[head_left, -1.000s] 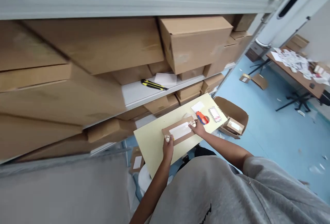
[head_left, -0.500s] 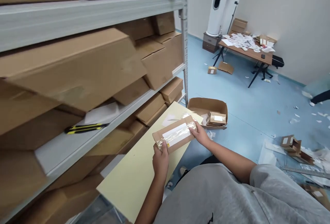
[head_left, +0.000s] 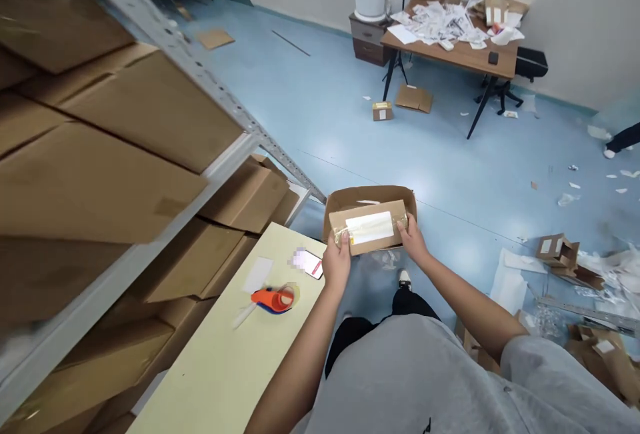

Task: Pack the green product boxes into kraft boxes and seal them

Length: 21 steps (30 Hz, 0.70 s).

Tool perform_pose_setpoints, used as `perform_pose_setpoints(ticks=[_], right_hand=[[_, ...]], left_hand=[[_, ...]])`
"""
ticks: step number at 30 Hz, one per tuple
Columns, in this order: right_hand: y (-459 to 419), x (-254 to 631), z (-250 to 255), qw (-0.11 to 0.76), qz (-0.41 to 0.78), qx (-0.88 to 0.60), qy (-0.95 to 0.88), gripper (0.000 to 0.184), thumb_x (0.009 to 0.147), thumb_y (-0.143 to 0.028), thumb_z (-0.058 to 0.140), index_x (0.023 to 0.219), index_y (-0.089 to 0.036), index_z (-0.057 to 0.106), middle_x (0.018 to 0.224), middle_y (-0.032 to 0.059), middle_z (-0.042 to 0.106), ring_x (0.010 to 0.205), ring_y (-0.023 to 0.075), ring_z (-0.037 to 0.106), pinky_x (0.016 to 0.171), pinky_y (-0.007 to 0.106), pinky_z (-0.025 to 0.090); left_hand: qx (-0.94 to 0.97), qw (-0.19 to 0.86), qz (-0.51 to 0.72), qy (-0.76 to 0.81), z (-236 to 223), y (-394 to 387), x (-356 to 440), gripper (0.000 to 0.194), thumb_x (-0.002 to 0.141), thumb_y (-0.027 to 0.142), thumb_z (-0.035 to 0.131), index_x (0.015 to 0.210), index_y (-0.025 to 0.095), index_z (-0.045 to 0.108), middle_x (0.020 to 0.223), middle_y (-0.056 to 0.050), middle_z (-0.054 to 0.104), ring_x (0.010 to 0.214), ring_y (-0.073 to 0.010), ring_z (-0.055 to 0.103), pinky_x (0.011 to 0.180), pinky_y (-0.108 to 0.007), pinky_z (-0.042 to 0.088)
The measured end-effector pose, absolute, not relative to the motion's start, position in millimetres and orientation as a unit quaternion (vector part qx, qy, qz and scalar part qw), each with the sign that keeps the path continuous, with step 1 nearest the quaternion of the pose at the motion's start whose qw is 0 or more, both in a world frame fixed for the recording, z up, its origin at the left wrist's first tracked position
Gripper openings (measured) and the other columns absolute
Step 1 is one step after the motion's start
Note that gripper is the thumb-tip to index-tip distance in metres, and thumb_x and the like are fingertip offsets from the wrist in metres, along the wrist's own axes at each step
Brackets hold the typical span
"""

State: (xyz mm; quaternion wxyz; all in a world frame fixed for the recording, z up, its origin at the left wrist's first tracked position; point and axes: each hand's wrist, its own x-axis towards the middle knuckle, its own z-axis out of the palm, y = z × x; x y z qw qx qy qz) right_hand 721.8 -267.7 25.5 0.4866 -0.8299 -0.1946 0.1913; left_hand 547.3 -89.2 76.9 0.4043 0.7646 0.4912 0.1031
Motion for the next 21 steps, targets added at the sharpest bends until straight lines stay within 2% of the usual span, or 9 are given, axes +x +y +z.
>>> perform_pose_setpoints(ticks=[3,5,9,11,15,21], right_hand=[[-260.9,796.5,-13.8,0.479,0.204,-0.839,-0.157,0.055,0.11,-0.055,0.046,0.152,-0.021,0.052,0.148,0.0166,0.069,0.136,0.034,0.064,0.118,0.05,0.05],[-251.5,843.5,-54.6,0.491,0.206,-0.835,-0.136,0.055,0.108,-0.059,0.049,0.149,-0.023,0.055,0.144,0.0154,0.072,0.131,0.0344,0.066,0.115,0.052,0.052],[-230.1,919.2,-166.5,0.482,0.166,-0.854,-0.102,0.054,0.107,-0.06,0.051,0.143,-0.021,0.061,0.144,0.0178,0.067,0.138,0.0331,0.059,0.125,0.053,0.044],[-219.9,944.0,-230.5,0.464,0.157,-0.867,-0.088,0.054,0.108,-0.056,0.05,0.149,-0.021,0.057,0.15,0.0189,0.062,0.144,0.0323,0.054,0.129,0.053,0.04],[-203.1,969.6,-353.6,0.436,0.161,-0.882,-0.073,0.06,0.109,-0.046,0.048,0.163,-0.019,0.042,0.162,0.0192,0.054,0.15,0.0308,0.05,0.13,0.051,0.039],[-205.3,978.5,-493.4,0.33,0.241,-0.911,-0.064,0.062,0.107,-0.033,0.047,0.165,-0.013,0.036,0.161,0.0216,0.057,0.144,0.0332,0.057,0.123,0.05,0.047]], left_hand=[[0.771,0.411,0.075,0.481,37.2,-70.5,631.3,0.063,0.113,0.062,0.04,0.159,0.02,0.054,0.135,-0.016,0.077,0.124,-0.0354,0.073,0.102,-0.043,0.056],[0.775,0.419,0.066,0.469,-5.4,-53.8,684.3,0.061,0.113,0.062,0.042,0.158,0.023,0.055,0.135,-0.015,0.077,0.123,-0.0341,0.073,0.103,-0.042,0.056],[0.795,0.42,0.081,0.429,-125.3,-23.4,773.8,0.053,0.114,0.057,0.045,0.146,0.022,0.067,0.14,-0.016,0.071,0.132,-0.0329,0.067,0.113,-0.042,0.052],[0.795,0.428,0.074,0.424,-194.0,-12.6,807.0,0.051,0.114,0.056,0.047,0.141,0.021,0.07,0.14,-0.017,0.069,0.133,-0.0321,0.066,0.115,-0.04,0.051],[0.776,0.458,0.046,0.431,-324.3,0.9,849.0,0.05,0.115,0.052,0.045,0.146,0.019,0.066,0.143,-0.016,0.072,0.135,-0.0303,0.065,0.114,-0.039,0.05],[0.749,0.464,-0.066,0.468,-477.7,0.8,865.1,0.049,0.115,0.045,0.045,0.158,0.021,0.05,0.144,-0.014,0.074,0.131,-0.0283,0.07,0.107,-0.037,0.052]])
